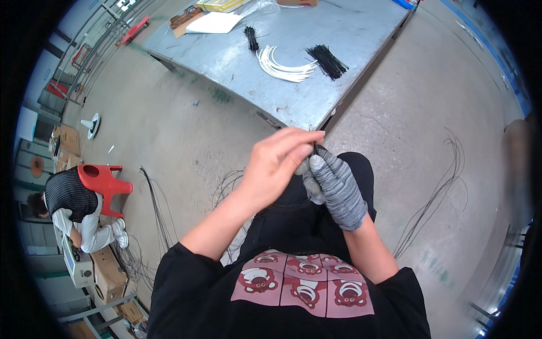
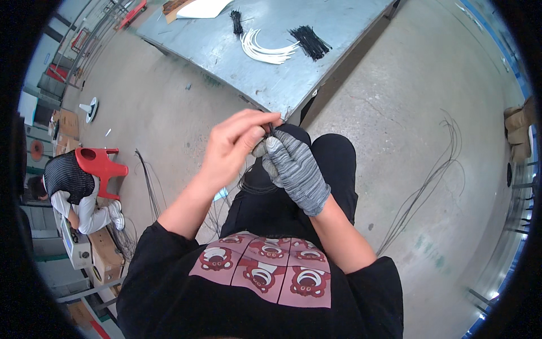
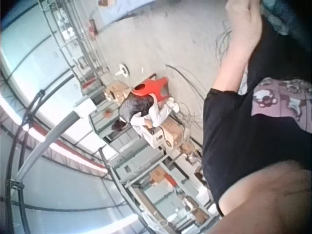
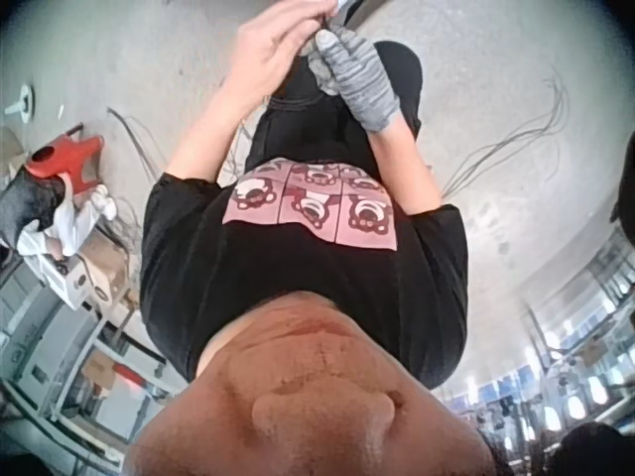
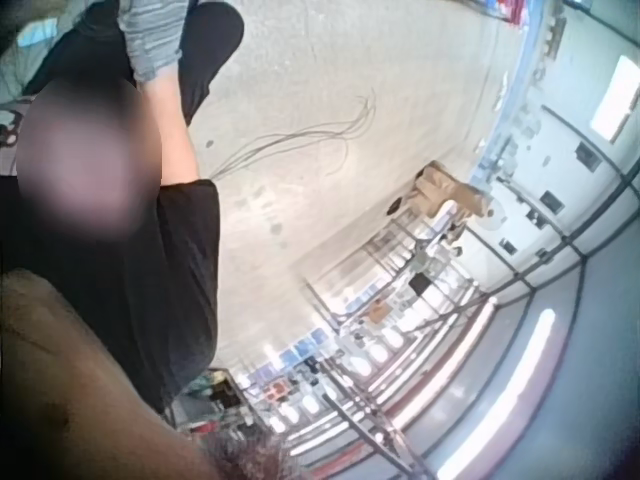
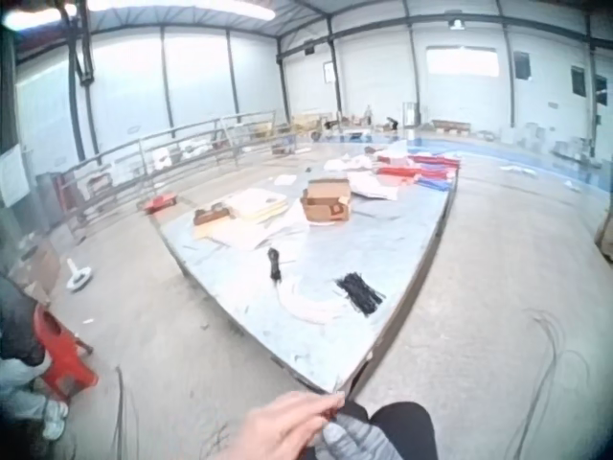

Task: The person sits on the floor and repeatedly inserts black wires into white plastic sleeves. They handle the wires and sleeves by hand, pulling the wires through the sleeves and occasionally gathering the wires into a bundle.

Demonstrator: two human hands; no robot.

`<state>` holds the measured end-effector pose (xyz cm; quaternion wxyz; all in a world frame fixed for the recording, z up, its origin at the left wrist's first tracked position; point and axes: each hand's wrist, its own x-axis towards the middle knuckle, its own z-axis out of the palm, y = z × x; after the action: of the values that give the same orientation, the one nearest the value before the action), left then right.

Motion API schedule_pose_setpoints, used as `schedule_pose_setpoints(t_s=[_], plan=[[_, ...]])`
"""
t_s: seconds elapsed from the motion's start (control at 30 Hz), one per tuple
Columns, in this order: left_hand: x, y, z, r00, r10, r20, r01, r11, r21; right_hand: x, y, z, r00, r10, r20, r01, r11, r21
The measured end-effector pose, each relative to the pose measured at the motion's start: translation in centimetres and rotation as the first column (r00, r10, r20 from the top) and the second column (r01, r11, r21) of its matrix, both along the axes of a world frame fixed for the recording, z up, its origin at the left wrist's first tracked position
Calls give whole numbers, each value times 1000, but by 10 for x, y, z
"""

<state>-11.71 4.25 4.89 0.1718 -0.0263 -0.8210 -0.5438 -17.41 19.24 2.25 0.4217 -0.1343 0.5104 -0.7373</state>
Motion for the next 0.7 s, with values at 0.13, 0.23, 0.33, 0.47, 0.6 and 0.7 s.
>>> schedule_pose_setpoints(t_s=[0.13, 0.23, 0.33, 0.47, 0.6, 0.7], plan=[[-6, 11, -1, 998, 34, -47, -41, 984, -172, -14, 12, 5, 999, 33, 2, -33, 998, 62], [-16, 27, 1, 988, 2, -156, -55, 940, -338, -27, 27, -7, 935, 104, -338, -22, 971, 237], [-29, 26, -2, 997, -37, -66, 20, 971, -240, -35, 28, -1, 986, -72, -153, 92, 988, 128], [-64, 11, -23, 1000, -23, 5, 22, 997, 70, -55, 37, 3, 926, -129, -355, 229, 939, 256], [-127, -67, -88, 974, 202, 97, -194, 977, -91, -73, 55, -20, 915, -280, -290, 347, 914, 213], [-165, -152, -162, 890, 430, 148, -387, 887, -251, -83, 64, -42, 912, -352, -212, 391, 902, 184]])
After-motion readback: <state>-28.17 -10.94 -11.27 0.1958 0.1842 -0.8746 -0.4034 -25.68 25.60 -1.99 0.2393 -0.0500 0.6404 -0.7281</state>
